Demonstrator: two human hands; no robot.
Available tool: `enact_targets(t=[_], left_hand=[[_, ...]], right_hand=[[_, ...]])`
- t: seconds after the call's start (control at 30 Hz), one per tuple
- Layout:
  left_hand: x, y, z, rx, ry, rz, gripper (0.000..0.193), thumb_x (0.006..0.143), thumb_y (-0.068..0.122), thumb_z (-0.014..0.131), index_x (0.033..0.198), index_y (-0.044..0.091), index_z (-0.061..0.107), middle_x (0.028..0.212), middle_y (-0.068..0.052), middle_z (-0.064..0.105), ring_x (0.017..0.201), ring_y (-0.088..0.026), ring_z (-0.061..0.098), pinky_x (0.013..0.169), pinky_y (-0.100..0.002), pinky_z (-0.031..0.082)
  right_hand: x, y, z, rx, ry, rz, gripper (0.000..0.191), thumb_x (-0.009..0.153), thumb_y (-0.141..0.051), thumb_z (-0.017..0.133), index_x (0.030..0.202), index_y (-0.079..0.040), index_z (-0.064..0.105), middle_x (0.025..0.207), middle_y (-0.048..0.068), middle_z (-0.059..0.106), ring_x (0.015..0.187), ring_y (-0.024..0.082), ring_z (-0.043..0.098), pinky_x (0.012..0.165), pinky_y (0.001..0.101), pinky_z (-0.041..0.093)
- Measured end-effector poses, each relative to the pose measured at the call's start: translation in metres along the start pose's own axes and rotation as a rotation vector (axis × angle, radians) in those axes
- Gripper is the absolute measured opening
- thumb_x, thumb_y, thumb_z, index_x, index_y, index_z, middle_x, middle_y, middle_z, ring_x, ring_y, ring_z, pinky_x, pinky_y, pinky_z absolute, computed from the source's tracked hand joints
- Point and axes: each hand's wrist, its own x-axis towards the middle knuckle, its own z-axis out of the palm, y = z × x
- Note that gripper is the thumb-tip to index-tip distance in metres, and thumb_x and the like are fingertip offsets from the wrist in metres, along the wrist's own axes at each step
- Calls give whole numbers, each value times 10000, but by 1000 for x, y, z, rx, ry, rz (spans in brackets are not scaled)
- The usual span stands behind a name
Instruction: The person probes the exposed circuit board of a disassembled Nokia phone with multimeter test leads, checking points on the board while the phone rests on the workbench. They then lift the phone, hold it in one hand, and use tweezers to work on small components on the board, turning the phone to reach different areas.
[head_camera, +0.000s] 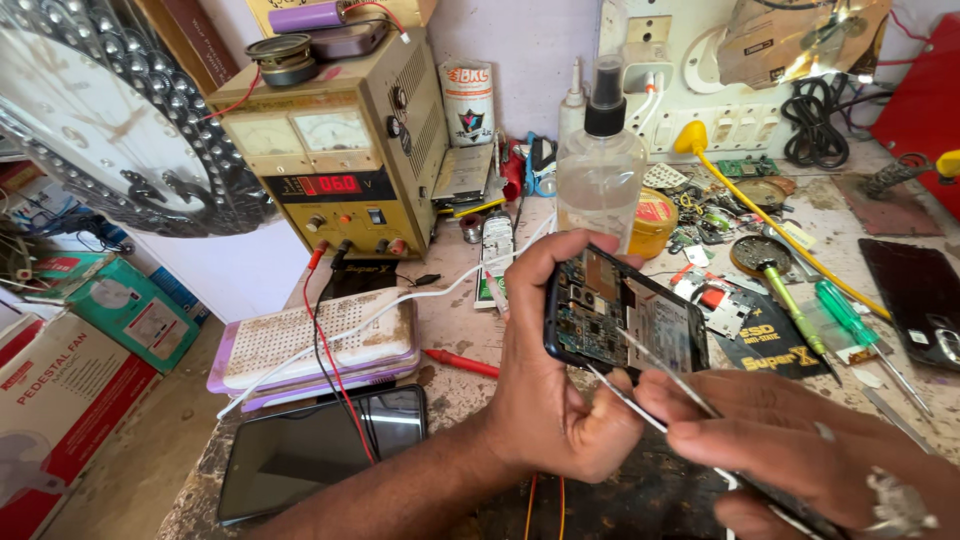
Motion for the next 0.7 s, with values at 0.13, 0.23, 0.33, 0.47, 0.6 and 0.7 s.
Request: enact_targets(t=[0.13,0.23,0.33,0.47,0.6,0.7], left_hand=[[6,2,5,42,40,22,751,918,84,576,1555,-12,190,1310,-136,489,1103,-156,554,1034,-297,479],[10,2,6,98,65,-67,759,848,150,613,1468,-42,219,1297,-179,503,1059,-192,582,998,-346,504],[11,-2,6,226,75,47,774,914,208,670,1500,-24,220,1366,-190,474,1139,-212,563,1036,-350,489],[8,-10,7,304,82,148,740,978,227,636,1538,-11,216,1421,-198,449,1234,-249,546,1106,-378,463],[4,-15,8,383,97,182,761,997,244,660,1557,-4,209,1440,-202,448,1269,-262,528,1125,-377,456],[4,-15,8,370,99,148,764,993,260,660,1553,-10,216,1395,-189,471,1238,-248,534,1103,-369,465]], right_hand=[[-6,-11,9,41,38,196,412,965,-241,667,1357,-128,610,1380,95,669,1266,285,655,1033,448,550],[-8,-12,13,-25,91,240,383,989,-298,641,1341,-148,651,1365,72,691,1255,261,674,1061,441,572],[-12,-15,19,12,145,303,373,1001,-333,631,1318,-145,688,1345,74,709,1253,250,683,1076,445,564],[-16,-16,21,14,147,404,391,991,-347,656,1314,-139,729,1323,86,727,1252,258,678,1091,458,532],[-19,-15,22,-7,165,419,395,986,-357,685,1318,-154,748,1318,82,730,1249,261,679,1091,458,524],[-19,-15,23,-110,152,326,384,1007,-372,631,1330,-179,708,1349,66,706,1268,245,661,1105,437,526]])
